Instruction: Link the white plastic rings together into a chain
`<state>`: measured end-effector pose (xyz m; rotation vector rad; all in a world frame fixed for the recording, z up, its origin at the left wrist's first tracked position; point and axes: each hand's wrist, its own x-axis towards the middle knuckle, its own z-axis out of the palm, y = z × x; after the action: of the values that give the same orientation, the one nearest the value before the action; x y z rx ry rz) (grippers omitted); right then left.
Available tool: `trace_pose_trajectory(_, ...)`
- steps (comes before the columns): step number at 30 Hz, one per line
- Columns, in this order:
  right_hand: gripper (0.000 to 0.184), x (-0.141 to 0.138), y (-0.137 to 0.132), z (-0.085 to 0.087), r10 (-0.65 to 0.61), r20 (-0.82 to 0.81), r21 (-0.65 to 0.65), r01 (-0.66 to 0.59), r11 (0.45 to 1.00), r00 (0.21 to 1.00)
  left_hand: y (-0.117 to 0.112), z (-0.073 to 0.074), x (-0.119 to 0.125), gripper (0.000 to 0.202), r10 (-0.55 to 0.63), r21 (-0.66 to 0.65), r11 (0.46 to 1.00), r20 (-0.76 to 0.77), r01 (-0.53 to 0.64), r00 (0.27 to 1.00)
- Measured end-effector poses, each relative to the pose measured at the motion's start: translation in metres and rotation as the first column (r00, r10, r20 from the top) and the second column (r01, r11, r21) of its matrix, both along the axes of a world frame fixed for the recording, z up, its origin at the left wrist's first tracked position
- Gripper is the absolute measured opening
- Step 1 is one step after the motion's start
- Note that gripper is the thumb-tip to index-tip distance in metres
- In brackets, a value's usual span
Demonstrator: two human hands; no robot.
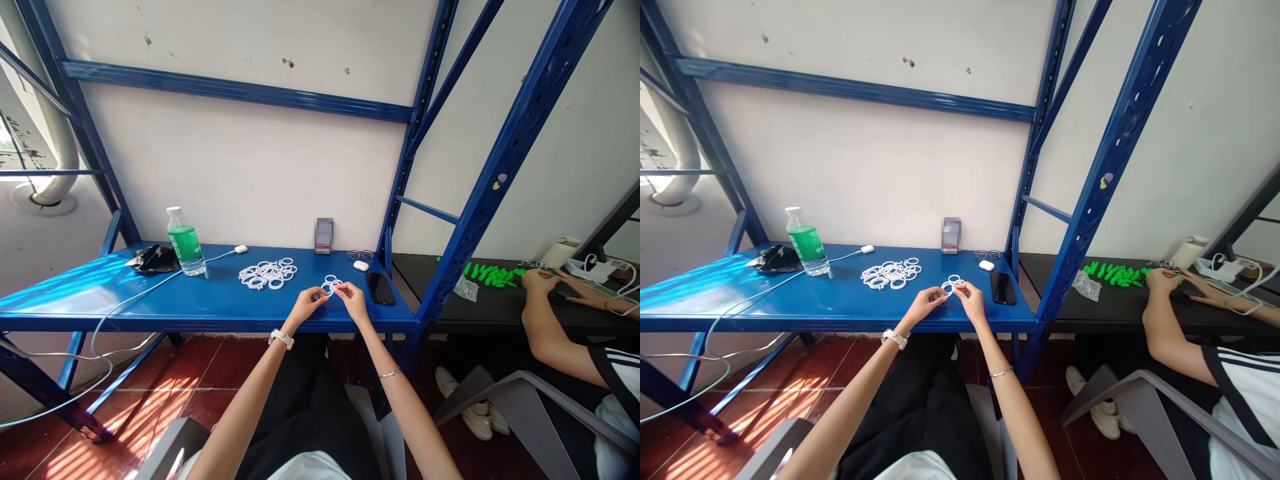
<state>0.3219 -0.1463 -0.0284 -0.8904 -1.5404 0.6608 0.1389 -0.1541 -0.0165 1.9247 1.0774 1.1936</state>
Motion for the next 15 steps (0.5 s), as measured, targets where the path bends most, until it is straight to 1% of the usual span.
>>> trace_pose_trajectory(8, 0.027, -0.0017, 0.0000, 0.0005, -0.053, 0.024, 0.058, 0.051, 0.997, 0.998, -0.0003, -0.0001, 0.0000, 0.046, 0.011, 0.012, 1.000, -0.007, -0.011, 1.000)
trace_pose_trajectory(15, 0.027, -0.0031, -0.0025, 0.0031, -0.068, 0.032, 0.099, 0.064, 0.993, 0.997, 0.0016, -0.0025, 0.0003, 0.045, 0.006, 0.009, 1.000, -0.017, -0.006, 1.000)
